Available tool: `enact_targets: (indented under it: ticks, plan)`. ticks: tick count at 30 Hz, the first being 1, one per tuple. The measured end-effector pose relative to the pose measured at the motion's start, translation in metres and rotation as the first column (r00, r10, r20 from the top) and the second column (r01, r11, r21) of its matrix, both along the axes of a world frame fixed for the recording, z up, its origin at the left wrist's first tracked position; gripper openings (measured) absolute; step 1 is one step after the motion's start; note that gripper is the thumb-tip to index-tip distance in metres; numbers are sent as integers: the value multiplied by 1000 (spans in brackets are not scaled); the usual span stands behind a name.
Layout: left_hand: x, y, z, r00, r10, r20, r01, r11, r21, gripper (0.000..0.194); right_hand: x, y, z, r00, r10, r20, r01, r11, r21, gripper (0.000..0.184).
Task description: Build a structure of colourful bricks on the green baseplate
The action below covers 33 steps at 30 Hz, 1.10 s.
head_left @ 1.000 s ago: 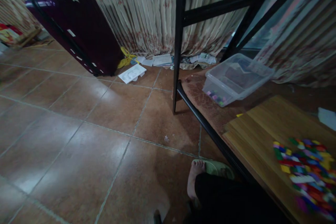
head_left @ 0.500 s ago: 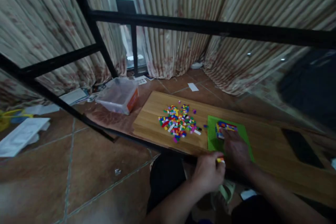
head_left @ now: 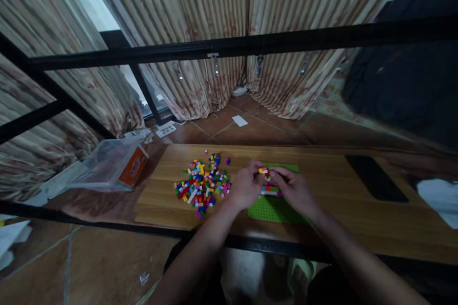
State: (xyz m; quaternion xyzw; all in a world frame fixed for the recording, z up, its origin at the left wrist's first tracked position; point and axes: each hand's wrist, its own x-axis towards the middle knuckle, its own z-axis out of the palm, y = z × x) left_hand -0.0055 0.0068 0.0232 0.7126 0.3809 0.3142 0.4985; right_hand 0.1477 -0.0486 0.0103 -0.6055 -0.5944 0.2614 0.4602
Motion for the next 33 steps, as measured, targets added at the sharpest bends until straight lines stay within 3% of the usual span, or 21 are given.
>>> enact_targets:
  ticks: [3,10,20,28,33]
  plan:
    - [10,0,-1,998,-13,59,16,999,-47,18,-2,0,-1,995,7,-102,-6,1000,2,32]
    - [15,-10,-7,995,71,63,-66,995,-74,9,-5,-5,-7,994,-60,-93,61,998,16,27]
    - [13,-14,-24,980,196,-26,-196,981,7,6,-20,-7,-10,984,-148,99,140,987,85,24]
    - [8,-8,-23,965,259,-42,-258,966,21,10,14,1,-16,959,-232,161,222,972,81,26]
    - [0,-2,-23,933,324,-159,-319,946,56,9,25,0,-18,950,-171,261,161,985,60,26]
